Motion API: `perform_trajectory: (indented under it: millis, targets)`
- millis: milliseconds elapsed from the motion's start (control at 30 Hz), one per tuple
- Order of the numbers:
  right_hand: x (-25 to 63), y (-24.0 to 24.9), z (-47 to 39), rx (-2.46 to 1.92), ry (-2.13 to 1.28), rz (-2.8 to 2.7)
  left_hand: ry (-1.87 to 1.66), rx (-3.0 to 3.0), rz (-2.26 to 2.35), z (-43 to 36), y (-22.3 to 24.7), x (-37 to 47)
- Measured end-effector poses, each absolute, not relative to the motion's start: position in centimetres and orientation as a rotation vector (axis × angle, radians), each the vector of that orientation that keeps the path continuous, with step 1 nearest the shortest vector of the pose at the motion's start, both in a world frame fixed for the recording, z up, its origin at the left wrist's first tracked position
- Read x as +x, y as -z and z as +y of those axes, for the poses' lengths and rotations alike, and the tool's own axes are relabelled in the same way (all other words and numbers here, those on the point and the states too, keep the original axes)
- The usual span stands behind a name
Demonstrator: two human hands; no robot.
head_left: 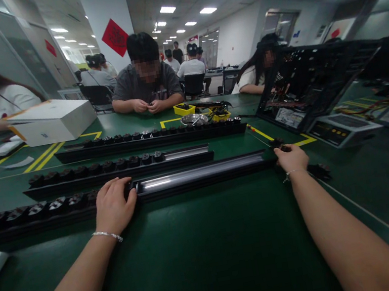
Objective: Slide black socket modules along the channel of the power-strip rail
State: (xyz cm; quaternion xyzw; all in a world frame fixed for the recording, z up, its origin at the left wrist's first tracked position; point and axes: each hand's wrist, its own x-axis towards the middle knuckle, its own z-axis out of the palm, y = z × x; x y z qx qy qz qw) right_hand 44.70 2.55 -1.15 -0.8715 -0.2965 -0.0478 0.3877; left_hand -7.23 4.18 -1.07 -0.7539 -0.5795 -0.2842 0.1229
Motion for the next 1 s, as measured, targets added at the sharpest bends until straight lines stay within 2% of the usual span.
perform_trajectory:
  millis: [233,400,700,1000]
  targets:
    - [47.3,1.5,3.9,-2.242,0.087,-1.048,0.837,-2.196,-1.709,4.1,1.2,-7.3]
    - [47.5,0.9,5.2,-2.393,0.234,-1.251,0.816,-2.194,-1.729,3.9,1.0,-7.3]
    - [47.3,0.7,7.5,-2.563,0.261,-1.265,0.792,-2.190,-1.733,3.8,1.0,-7.4]
    - [46.5,-1.2,6.2,-2.426,0.342,-1.201,0.939,-2.204,-1.731,3.8,1.2,-7.2]
